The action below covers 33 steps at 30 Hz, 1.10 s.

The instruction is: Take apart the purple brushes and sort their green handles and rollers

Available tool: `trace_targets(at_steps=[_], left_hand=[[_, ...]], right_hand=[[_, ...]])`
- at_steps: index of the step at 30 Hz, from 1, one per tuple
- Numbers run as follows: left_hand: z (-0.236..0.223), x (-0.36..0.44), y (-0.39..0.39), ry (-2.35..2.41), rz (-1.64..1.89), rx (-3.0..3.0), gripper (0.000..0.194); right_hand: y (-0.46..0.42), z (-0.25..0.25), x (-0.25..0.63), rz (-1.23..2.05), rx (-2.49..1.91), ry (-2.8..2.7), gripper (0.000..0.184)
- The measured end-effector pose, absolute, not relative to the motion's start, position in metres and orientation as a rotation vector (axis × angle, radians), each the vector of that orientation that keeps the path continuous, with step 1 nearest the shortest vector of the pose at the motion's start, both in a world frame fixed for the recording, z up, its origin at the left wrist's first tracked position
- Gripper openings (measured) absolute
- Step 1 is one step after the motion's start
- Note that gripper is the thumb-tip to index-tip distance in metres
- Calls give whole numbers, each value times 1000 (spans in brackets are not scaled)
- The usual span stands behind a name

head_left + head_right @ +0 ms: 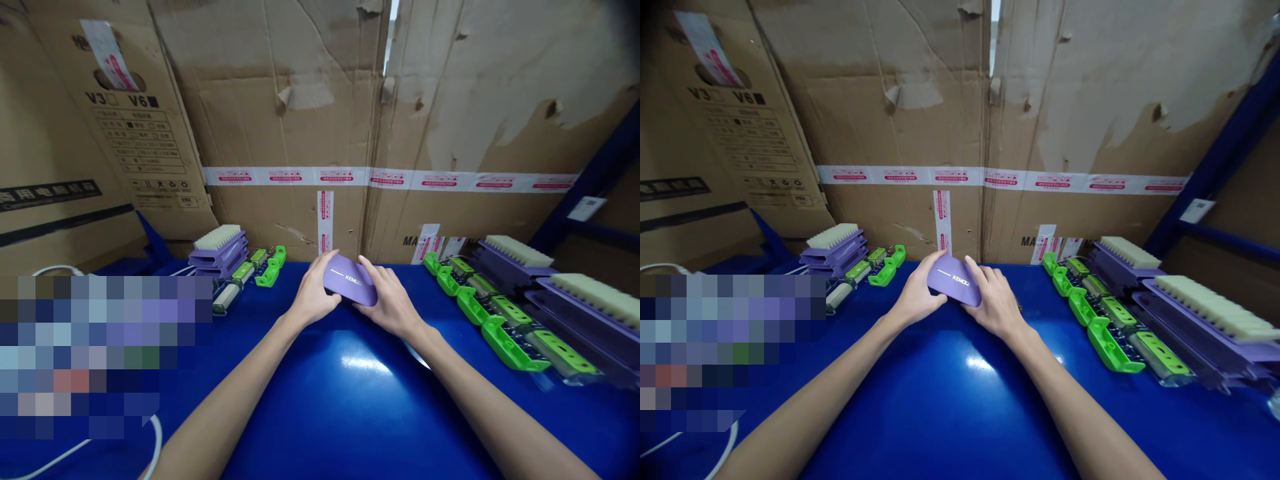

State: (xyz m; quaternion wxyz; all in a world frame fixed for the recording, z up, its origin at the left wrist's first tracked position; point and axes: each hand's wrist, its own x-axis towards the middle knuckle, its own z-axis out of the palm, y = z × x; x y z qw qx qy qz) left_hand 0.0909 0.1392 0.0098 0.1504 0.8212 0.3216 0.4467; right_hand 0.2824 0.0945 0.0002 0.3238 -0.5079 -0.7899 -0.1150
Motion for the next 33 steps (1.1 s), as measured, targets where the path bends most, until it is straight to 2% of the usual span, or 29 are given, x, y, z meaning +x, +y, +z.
trace_targets(at_steps=[6,9,11,13,16,24,29,33], left_hand=[[-9,84,146,951,947,2347,100],[-10,82,151,1061,956,2262,87],[-7,78,156,1101,1003,2259,79],[-5,72,161,1122,1056,2294,76],[-5,64,167,1156,1119,2369,74],[-9,65,167,1140,1164,2412,50],[-5,69,162,1159,1167,2319,36],[-6,73,162,1149,1193,2284,36]], right_hand=[[96,-10,288,-588,-1368,-2216,76],[96,-8,290,-530,-1320,-2206,78],[97,-4,297,-473,-1316,-2100,69],[100,-1,308,-453,-1383,-1907,56],[107,-6,328,-476,-1566,-1688,46],[119,-36,341,-384,-1949,-1797,32],[112,-18,339,-411,-1791,-1576,30],[102,5,326,-322,-1474,-1538,23]])
